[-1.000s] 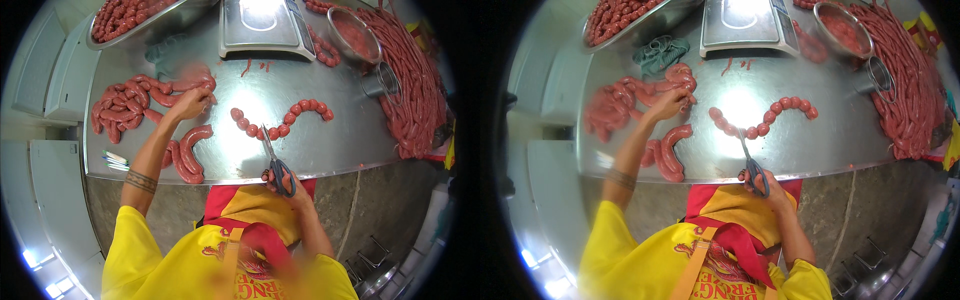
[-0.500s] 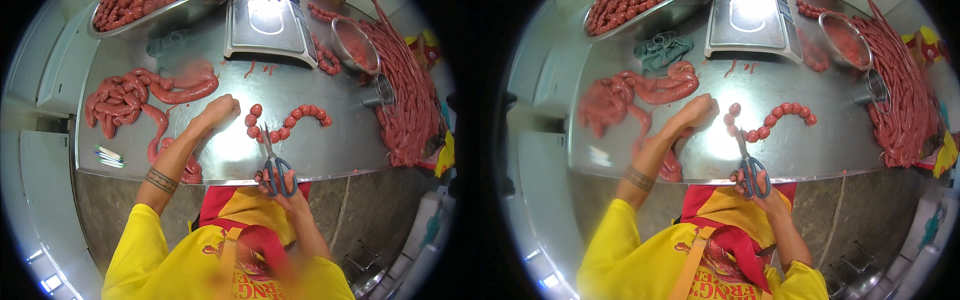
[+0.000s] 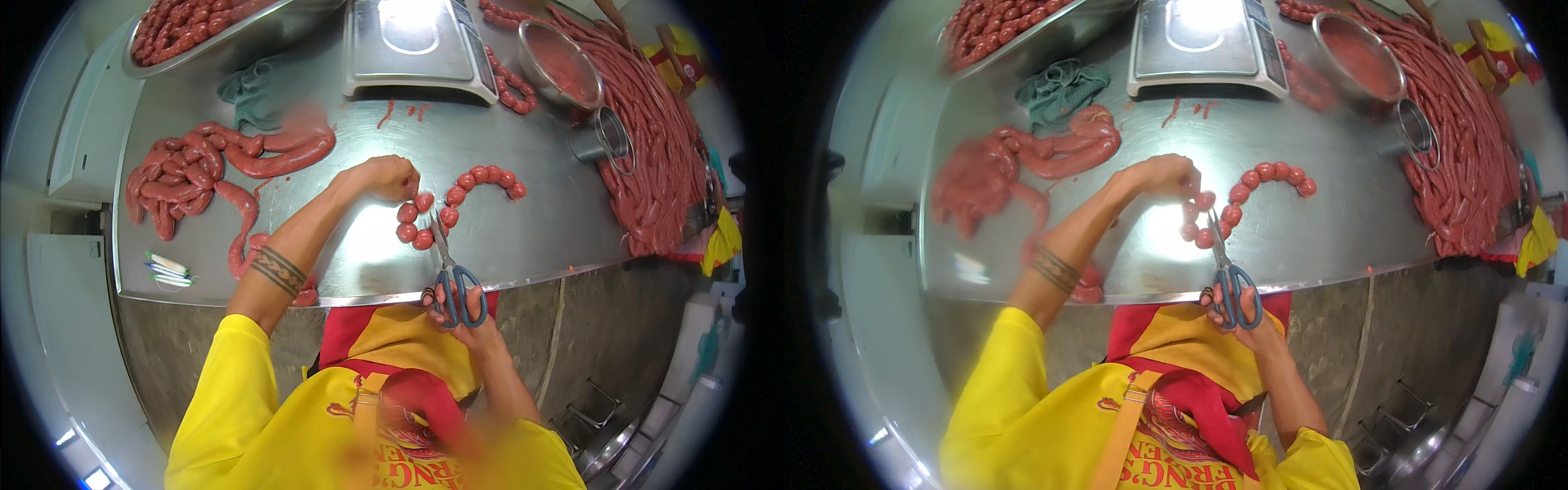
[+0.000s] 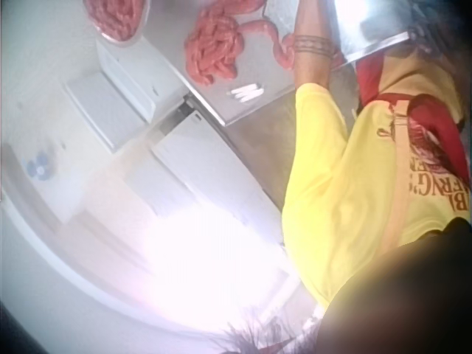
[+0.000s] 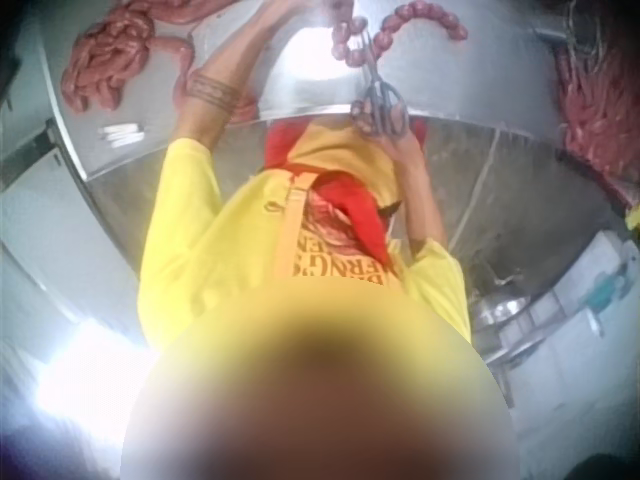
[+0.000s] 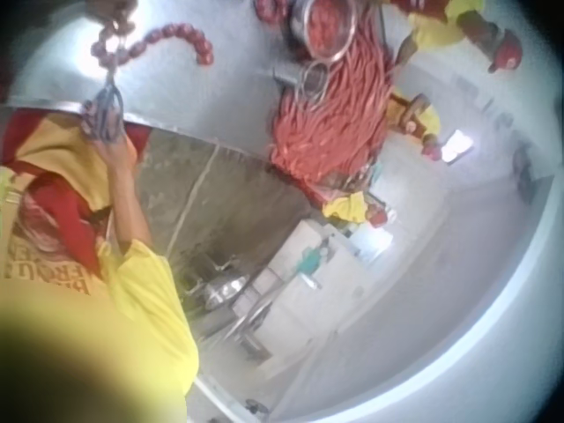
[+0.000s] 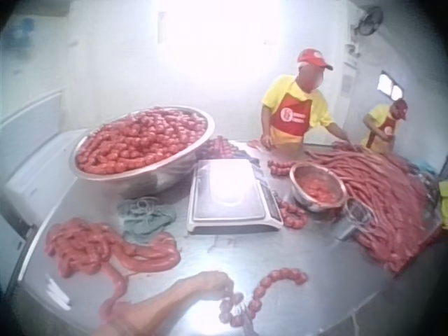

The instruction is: The person forms linked sausage segments by pinching and twisting a long sausage casing on a stainless steel table. They use scissors to cut the casing into shorter sections and continue shaping the segments by hand.

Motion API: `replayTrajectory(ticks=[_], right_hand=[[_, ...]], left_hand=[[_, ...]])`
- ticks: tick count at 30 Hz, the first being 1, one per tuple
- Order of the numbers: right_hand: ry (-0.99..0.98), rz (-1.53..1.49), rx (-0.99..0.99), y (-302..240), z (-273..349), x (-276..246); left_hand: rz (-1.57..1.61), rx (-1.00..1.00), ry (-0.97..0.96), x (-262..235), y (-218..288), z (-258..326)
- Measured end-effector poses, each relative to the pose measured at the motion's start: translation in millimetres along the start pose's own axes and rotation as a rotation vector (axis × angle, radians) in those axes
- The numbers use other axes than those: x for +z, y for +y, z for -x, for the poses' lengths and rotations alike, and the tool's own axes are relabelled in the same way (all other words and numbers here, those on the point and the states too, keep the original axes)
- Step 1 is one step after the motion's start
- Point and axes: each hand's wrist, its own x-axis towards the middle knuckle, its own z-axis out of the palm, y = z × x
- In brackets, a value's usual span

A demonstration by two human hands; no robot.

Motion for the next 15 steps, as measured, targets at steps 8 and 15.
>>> replayTrajectory(ticks=[8,15], right_hand=[[0.063,-0.118,-0.085,3.2,25.0,-4.4],[-0.182,-0.389,0.013,1.0,-47.6,21.4]], left_hand=[[0.015,0.196,0.101,14.7,8.2,10.3],[0.002,0.265,0.183,-12.4,13.9,63.6]])
